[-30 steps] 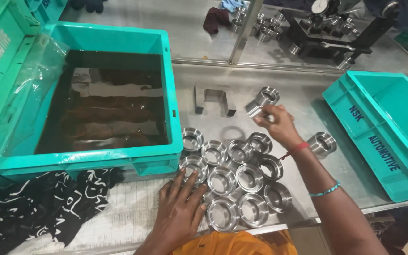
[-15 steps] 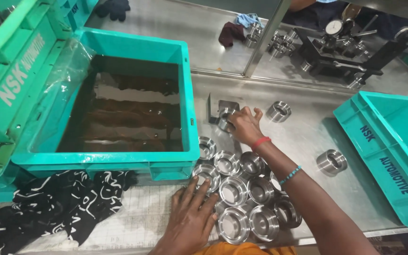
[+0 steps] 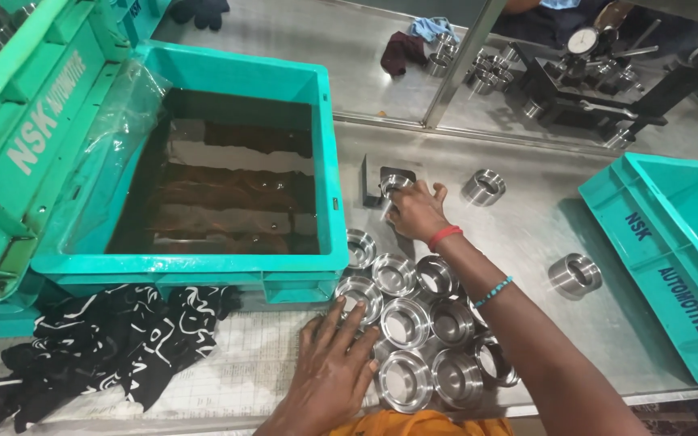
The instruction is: Sorting and arranging machined metal components into various storage bins and on a work surface.
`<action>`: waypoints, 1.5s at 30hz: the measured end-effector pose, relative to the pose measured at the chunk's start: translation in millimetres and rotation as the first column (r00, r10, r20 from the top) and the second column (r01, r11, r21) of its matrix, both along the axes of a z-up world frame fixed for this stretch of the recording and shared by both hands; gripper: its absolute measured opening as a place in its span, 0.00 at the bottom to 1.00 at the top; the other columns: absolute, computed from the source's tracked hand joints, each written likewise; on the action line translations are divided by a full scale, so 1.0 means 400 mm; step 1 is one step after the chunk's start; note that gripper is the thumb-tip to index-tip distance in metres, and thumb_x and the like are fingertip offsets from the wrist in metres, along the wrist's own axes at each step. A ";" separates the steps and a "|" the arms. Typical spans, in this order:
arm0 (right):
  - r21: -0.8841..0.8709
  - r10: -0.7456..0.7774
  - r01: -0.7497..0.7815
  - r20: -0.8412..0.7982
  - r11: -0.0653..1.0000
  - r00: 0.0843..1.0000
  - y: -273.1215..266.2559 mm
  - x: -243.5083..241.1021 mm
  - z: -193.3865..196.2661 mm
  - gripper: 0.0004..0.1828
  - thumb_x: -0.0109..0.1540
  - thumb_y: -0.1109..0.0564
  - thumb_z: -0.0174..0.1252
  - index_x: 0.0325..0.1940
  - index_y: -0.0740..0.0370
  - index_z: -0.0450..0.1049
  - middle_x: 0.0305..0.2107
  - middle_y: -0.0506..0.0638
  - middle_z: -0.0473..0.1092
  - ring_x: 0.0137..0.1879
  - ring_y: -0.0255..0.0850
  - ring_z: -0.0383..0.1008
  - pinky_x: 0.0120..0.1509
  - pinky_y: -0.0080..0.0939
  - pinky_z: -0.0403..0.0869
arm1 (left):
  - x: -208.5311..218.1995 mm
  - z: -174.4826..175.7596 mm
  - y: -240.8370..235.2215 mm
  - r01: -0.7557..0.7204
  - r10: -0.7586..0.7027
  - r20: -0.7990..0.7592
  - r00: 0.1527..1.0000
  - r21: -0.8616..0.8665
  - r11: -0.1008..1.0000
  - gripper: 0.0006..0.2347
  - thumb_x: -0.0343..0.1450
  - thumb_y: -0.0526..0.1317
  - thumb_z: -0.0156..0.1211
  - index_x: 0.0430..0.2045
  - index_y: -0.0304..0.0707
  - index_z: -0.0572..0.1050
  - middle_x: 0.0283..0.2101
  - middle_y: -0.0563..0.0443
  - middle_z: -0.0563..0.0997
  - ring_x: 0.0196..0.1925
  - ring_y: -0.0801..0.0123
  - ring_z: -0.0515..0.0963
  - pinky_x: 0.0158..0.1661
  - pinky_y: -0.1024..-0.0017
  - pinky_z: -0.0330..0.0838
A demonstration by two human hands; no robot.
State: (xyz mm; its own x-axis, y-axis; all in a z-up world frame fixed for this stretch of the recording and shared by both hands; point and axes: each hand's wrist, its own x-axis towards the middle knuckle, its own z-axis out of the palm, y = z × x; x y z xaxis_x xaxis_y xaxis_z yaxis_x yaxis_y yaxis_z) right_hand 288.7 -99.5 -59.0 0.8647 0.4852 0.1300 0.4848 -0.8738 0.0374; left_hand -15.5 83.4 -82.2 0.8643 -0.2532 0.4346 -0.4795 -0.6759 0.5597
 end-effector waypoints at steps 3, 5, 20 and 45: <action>-0.044 -0.004 0.000 -0.101 0.999 0.995 -0.002 -0.050 0.023 0.16 0.63 0.46 0.60 0.52 0.50 0.80 0.49 0.51 0.74 0.65 0.48 0.61 0.68 0.71 0.48 | 0.006 0.000 -0.001 -0.006 0.006 0.024 1.000 -0.001 1.000 0.18 0.71 0.42 0.59 0.54 0.34 0.76 0.70 0.30 0.63 0.74 0.36 0.53 0.61 0.35 0.47; 0.059 0.209 -0.208 -0.025 0.976 0.978 -0.014 -0.076 0.010 0.10 0.57 0.48 0.61 0.37 0.48 0.86 0.57 0.55 0.71 0.69 0.55 0.57 0.59 0.73 0.47 | 0.005 -0.001 -0.001 -0.001 0.001 0.025 1.000 -0.006 1.000 0.18 0.71 0.43 0.59 0.54 0.34 0.76 0.70 0.31 0.63 0.73 0.36 0.53 0.61 0.35 0.47; 0.109 -0.383 0.376 0.044 0.920 0.923 -0.408 0.135 -0.009 0.38 0.53 0.48 0.68 0.67 0.46 0.67 0.64 0.49 0.65 0.70 0.57 0.56 0.60 0.81 0.46 | 0.009 -0.002 -0.002 -0.028 0.028 0.001 1.000 0.030 0.999 0.18 0.71 0.44 0.57 0.53 0.36 0.76 0.70 0.34 0.62 0.74 0.40 0.52 0.62 0.38 0.47; -0.200 -0.278 0.263 -0.050 0.944 0.959 -0.232 -0.056 0.129 0.19 0.61 0.36 0.62 0.38 0.50 0.86 0.33 0.49 0.81 0.50 0.43 0.75 0.68 0.62 0.52 | 0.006 0.001 -0.004 -0.013 0.013 0.004 1.000 0.038 0.999 0.18 0.72 0.44 0.56 0.54 0.34 0.76 0.70 0.33 0.63 0.74 0.39 0.52 0.62 0.39 0.46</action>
State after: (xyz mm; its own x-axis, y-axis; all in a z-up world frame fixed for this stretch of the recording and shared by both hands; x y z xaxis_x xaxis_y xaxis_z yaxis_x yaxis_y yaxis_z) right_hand 266.5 -192.2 -7.3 0.9704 0.2413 -0.0131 0.2394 -0.9528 0.1868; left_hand -12.9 81.8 -81.9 0.8658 -0.2584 0.4286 -0.4729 -0.7027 0.5316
